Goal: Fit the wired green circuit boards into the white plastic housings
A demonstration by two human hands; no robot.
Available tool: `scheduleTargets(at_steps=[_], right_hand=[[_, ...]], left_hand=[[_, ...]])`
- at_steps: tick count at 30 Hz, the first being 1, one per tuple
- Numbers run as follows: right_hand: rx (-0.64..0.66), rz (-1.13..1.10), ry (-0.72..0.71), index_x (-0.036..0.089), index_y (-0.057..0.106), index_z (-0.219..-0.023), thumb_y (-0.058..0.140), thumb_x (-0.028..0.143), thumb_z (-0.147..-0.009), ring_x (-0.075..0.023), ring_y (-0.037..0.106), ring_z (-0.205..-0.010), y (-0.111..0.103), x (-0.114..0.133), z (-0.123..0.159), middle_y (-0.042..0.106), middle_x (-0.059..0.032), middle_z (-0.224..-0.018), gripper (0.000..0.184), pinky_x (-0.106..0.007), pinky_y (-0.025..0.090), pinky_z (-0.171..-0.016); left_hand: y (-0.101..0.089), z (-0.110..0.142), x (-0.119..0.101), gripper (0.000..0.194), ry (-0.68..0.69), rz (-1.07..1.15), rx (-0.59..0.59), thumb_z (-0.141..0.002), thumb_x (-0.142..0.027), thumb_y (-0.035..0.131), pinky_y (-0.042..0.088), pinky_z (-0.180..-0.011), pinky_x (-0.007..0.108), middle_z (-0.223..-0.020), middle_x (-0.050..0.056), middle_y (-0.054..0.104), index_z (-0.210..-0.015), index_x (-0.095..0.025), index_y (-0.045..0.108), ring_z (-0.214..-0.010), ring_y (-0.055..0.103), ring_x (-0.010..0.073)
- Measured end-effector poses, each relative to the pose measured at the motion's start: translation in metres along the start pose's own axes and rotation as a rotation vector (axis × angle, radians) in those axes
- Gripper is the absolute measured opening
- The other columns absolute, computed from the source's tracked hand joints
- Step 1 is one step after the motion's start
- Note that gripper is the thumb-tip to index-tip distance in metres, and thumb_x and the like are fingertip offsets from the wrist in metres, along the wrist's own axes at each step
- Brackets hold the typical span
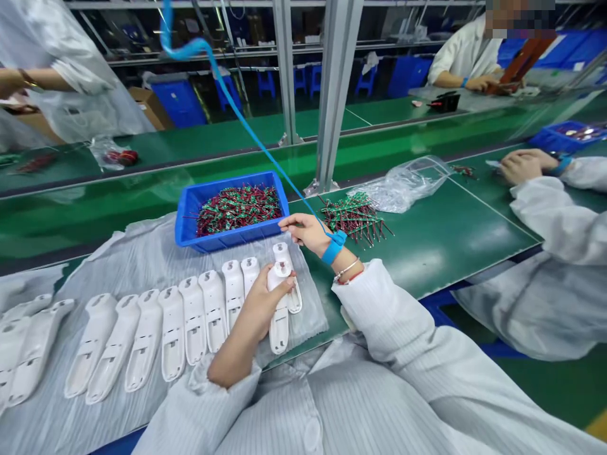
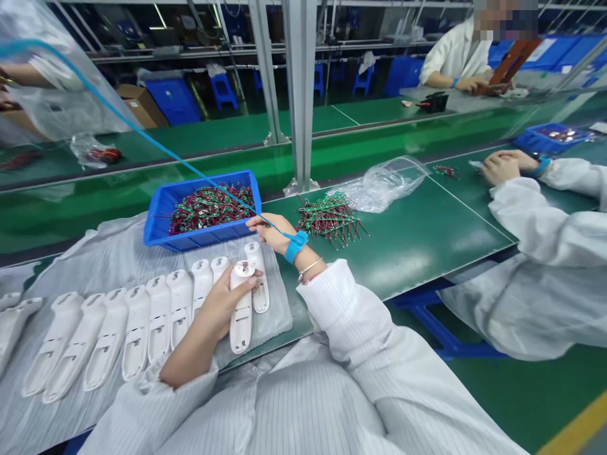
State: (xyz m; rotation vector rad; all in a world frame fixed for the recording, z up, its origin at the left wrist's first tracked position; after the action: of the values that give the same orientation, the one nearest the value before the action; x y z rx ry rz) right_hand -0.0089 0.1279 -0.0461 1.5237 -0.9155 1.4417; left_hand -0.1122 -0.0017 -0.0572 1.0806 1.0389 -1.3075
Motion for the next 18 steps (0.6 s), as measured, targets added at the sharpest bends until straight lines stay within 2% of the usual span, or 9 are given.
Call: scheduleTargets(at_steps=[2,3,6,8,10,12,15,18], right_hand=[[0.002,0.001,-0.022,0.014,0.062,-0.082,0.045,0.001,-0.072,-0.0014,0.042,-0.044,-0.002,0.005,0.005,0.062,0.0016,-0.075,0.023,-0.014,0.034,-0.042],[-0.002,0.000,-0.030,0.014,0.062,-0.082,0.046,0.001,-0.073,-0.0014,0.042,-0.045,-0.003,0.007,0.007,0.062,0.0018,-0.075,0.023,-0.014,0.035,-0.042],[0.014,0.000,-0.062,0.014,0.062,-0.084,0.047,0.003,-0.075,-0.0019,0.043,-0.047,-0.003,0.011,0.011,0.062,0.0016,-0.076,0.020,-0.015,0.038,-0.045],[0.044,0.004,-0.096,0.013,0.061,-0.083,0.046,0.002,-0.076,-0.0029,0.046,-0.051,0.000,0.014,0.012,0.062,0.0012,-0.078,0.020,-0.016,0.040,-0.047],[0.070,0.009,-0.105,0.013,0.061,-0.082,0.044,0.000,-0.076,-0.0036,0.049,-0.055,0.004,0.015,0.013,0.062,0.0012,-0.079,0.022,-0.015,0.040,-0.047],[0.071,0.027,-0.070,0.012,0.060,-0.080,0.042,-0.002,-0.076,-0.0031,0.051,-0.058,0.007,0.016,0.015,0.062,0.0023,-0.078,0.024,-0.014,0.038,-0.045],[0.053,0.062,-0.020,0.011,0.060,-0.080,0.040,-0.003,-0.077,-0.0007,0.049,-0.055,0.007,0.017,0.020,0.060,0.0063,-0.070,0.025,-0.011,0.036,-0.044],[0.034,0.072,-0.017,0.010,0.060,-0.083,0.039,-0.003,-0.079,0.0014,0.045,-0.050,0.002,0.021,0.023,0.059,0.0098,-0.066,0.025,-0.011,0.037,-0.046]], left_hand=[[0.009,0.011,-0.007,0.024,0.039,-0.115,0.121,-0.080,-0.033,0.053,0.043,-0.068,0.025,-0.093,0.000,0.063,-0.102,-0.023,0.052,-0.076,0.057,0.0149],[0.020,0.019,-0.010,0.022,0.057,-0.182,0.236,-0.078,-0.028,0.055,0.043,-0.067,0.025,-0.090,0.000,0.065,-0.100,-0.024,0.055,-0.075,0.058,0.0155],[0.065,0.046,-0.011,0.029,0.122,-0.385,0.679,-0.064,-0.009,0.061,0.044,-0.070,0.028,-0.082,-0.001,0.070,-0.089,-0.024,0.066,-0.074,0.062,0.0186],[0.096,0.057,0.000,0.035,0.176,-0.506,0.863,-0.059,-0.004,0.058,0.044,-0.075,0.031,-0.087,0.001,0.071,-0.086,-0.023,0.067,-0.082,0.063,0.0216],[0.119,0.060,0.020,0.031,0.206,-0.621,0.961,-0.059,-0.003,0.058,0.045,-0.074,0.032,-0.088,0.002,0.070,-0.082,-0.023,0.067,-0.082,0.063,0.0226],[0.132,0.060,0.044,0.024,0.214,-0.730,1.010,-0.065,-0.005,0.058,0.047,-0.071,0.033,-0.084,0.004,0.069,-0.081,-0.021,0.065,-0.077,0.063,0.0211],[0.133,0.061,0.070,0.014,0.220,-0.843,1.030,-0.079,-0.012,0.053,0.048,-0.070,0.035,-0.081,0.003,0.066,-0.087,-0.018,0.062,-0.071,0.061,0.0169],[0.126,0.065,0.076,0.010,0.231,-0.836,1.038,-0.080,-0.016,0.053,0.048,-0.072,0.036,-0.081,0.003,0.065,-0.087,-0.018,0.061,-0.073,0.061,0.0172]])
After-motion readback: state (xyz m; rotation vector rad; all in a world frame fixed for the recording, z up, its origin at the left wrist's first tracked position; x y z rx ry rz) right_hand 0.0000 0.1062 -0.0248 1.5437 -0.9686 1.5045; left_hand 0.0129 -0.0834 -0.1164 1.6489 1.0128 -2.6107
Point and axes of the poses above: each hand's wrist, its own z-axis away from the middle knuckle, its own y-axis out of the palm, x = y × z, the point moved 4 cm from there along -z, towards the middle knuckle
